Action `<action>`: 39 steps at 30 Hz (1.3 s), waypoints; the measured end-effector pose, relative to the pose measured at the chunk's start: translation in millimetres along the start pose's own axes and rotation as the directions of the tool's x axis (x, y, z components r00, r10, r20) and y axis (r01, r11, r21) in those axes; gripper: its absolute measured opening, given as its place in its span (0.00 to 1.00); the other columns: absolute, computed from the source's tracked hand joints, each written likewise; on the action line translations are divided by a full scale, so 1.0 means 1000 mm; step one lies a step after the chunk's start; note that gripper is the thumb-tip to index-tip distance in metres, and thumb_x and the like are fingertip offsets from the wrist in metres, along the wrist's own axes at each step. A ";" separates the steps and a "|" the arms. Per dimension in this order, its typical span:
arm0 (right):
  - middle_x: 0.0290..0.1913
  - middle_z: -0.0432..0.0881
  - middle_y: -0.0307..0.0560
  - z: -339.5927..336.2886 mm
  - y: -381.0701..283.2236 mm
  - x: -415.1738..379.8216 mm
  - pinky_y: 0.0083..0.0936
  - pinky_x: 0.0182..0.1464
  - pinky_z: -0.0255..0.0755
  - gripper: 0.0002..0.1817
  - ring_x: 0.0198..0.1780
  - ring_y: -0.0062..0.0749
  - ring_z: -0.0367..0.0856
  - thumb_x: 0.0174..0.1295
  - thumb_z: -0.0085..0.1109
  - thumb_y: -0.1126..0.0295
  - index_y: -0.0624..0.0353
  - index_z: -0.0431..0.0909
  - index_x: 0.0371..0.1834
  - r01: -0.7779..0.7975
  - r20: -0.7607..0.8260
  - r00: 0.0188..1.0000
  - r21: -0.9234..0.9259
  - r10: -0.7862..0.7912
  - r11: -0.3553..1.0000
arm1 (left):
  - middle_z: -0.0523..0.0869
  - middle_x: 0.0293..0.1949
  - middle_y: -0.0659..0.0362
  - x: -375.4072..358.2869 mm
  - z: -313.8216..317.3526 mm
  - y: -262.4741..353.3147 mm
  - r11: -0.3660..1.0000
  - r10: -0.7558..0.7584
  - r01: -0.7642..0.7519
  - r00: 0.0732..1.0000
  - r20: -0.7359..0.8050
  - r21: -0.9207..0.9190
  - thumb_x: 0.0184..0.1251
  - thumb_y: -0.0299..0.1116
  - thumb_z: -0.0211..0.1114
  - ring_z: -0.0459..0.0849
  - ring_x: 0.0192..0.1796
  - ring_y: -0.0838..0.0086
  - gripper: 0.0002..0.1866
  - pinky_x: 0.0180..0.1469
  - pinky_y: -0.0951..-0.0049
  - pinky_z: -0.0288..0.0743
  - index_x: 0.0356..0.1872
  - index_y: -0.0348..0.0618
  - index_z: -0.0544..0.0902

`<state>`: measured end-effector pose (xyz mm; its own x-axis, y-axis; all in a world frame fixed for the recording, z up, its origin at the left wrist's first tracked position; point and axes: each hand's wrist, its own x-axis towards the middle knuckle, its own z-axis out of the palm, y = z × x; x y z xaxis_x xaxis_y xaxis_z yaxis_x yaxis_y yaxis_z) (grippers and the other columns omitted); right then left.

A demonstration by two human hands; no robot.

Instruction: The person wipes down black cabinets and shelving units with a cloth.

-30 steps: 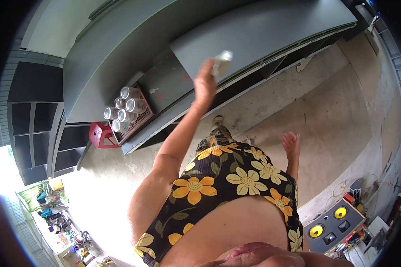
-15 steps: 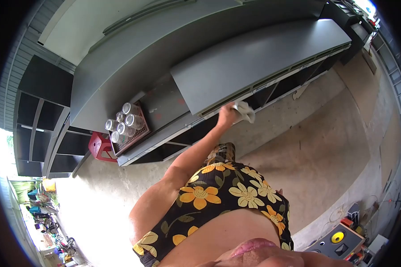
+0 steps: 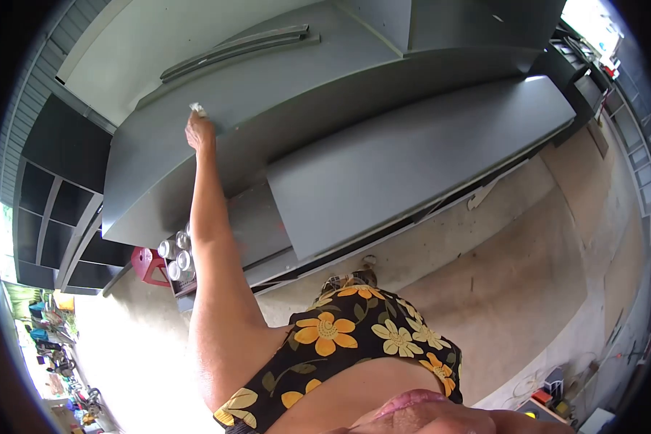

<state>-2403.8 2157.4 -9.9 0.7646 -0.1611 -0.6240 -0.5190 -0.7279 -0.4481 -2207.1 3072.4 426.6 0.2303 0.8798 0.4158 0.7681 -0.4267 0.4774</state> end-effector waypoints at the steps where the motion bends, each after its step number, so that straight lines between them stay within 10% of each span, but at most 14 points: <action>1: 0.43 0.82 0.59 0.000 0.002 0.008 0.35 0.39 0.76 0.20 0.42 0.41 0.84 0.64 0.50 0.59 0.68 0.77 0.45 0.101 0.022 0.995 -0.198 -0.099 0.975 | 0.85 0.45 0.48 0.021 0.028 -0.007 0.997 0.030 -0.035 0.998 0.063 0.072 0.63 0.32 0.49 0.83 0.47 0.51 0.15 0.49 0.54 0.75 0.45 0.45 0.82; 3: 0.44 0.82 0.58 -0.003 -0.005 0.022 0.35 0.38 0.76 0.20 0.41 0.42 0.84 0.63 0.51 0.58 0.65 0.77 0.47 0.282 0.121 0.958 -0.550 -0.259 0.786 | 0.85 0.44 0.48 0.051 0.097 -0.016 0.971 0.082 -0.124 0.976 0.202 0.206 0.62 0.34 0.49 0.83 0.48 0.51 0.15 0.50 0.55 0.75 0.44 0.44 0.82; 4: 0.45 0.81 0.58 -0.007 -0.019 0.026 0.35 0.37 0.76 0.20 0.41 0.42 0.84 0.63 0.51 0.59 0.64 0.76 0.50 0.058 0.032 0.998 -0.159 -0.053 0.986 | 0.85 0.44 0.47 0.057 0.111 -0.001 0.968 0.095 -0.142 0.970 0.222 0.205 0.62 0.34 0.50 0.83 0.49 0.52 0.15 0.51 0.56 0.75 0.43 0.43 0.83; 6: 0.46 0.81 0.56 -0.015 -0.061 0.021 0.34 0.35 0.76 0.21 0.40 0.43 0.84 0.64 0.51 0.59 0.61 0.74 0.55 -0.361 0.134 0.921 0.646 0.365 0.673 | 0.85 0.44 0.47 0.060 0.137 0.042 0.963 0.124 -0.179 0.957 0.261 0.200 0.62 0.34 0.51 0.82 0.50 0.52 0.15 0.52 0.57 0.75 0.43 0.41 0.83; 16: 0.47 0.81 0.52 -0.057 -0.215 -0.022 0.28 0.32 0.74 0.24 0.40 0.37 0.83 0.66 0.49 0.58 0.62 0.69 0.60 -0.439 0.155 0.893 0.503 0.422 0.744 | 0.85 0.45 0.48 0.005 0.209 0.256 0.826 0.483 -0.564 0.700 0.526 -0.009 0.58 0.33 0.56 0.82 0.51 0.57 0.14 0.55 0.62 0.72 0.41 0.39 0.83; 26: 0.46 0.82 0.52 -0.055 -0.222 -0.036 0.26 0.31 0.74 0.22 0.40 0.36 0.84 0.66 0.48 0.60 0.61 0.71 0.59 -0.468 0.148 0.875 0.504 0.461 0.726 | 0.86 0.41 0.50 0.004 0.302 0.347 0.568 0.821 -0.714 0.525 0.223 -0.409 0.56 0.28 0.54 0.82 0.48 0.54 0.16 0.51 0.61 0.76 0.44 0.53 0.84; 36: 0.47 0.81 0.54 -0.034 -0.216 -0.042 0.32 0.34 0.76 0.23 0.41 0.39 0.83 0.65 0.50 0.60 0.61 0.70 0.59 -0.466 0.179 0.882 0.479 0.437 0.744 | 0.85 0.42 0.51 -0.134 0.165 0.337 0.290 0.956 -0.697 0.176 0.236 -0.655 0.53 0.20 0.56 0.84 0.43 0.55 0.15 0.47 0.62 0.79 0.38 0.47 0.85; 39: 0.46 0.81 0.55 -0.034 -0.208 -0.040 0.31 0.31 0.75 0.22 0.41 0.40 0.83 0.64 0.50 0.61 0.61 0.71 0.57 -0.432 0.162 0.898 0.504 0.410 0.748 | 0.86 0.36 0.49 -0.085 0.169 0.325 0.248 0.887 -0.709 0.440 -0.139 -0.660 0.57 0.23 0.55 0.85 0.39 0.55 0.11 0.43 0.62 0.80 0.35 0.44 0.85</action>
<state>-2314.1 2292.7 129.9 0.4119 -0.3349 -0.8474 -0.9111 -0.1383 -0.3882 -1876.2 2894.7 415.3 0.6994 -0.0202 0.7145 -0.3672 -0.8678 0.3349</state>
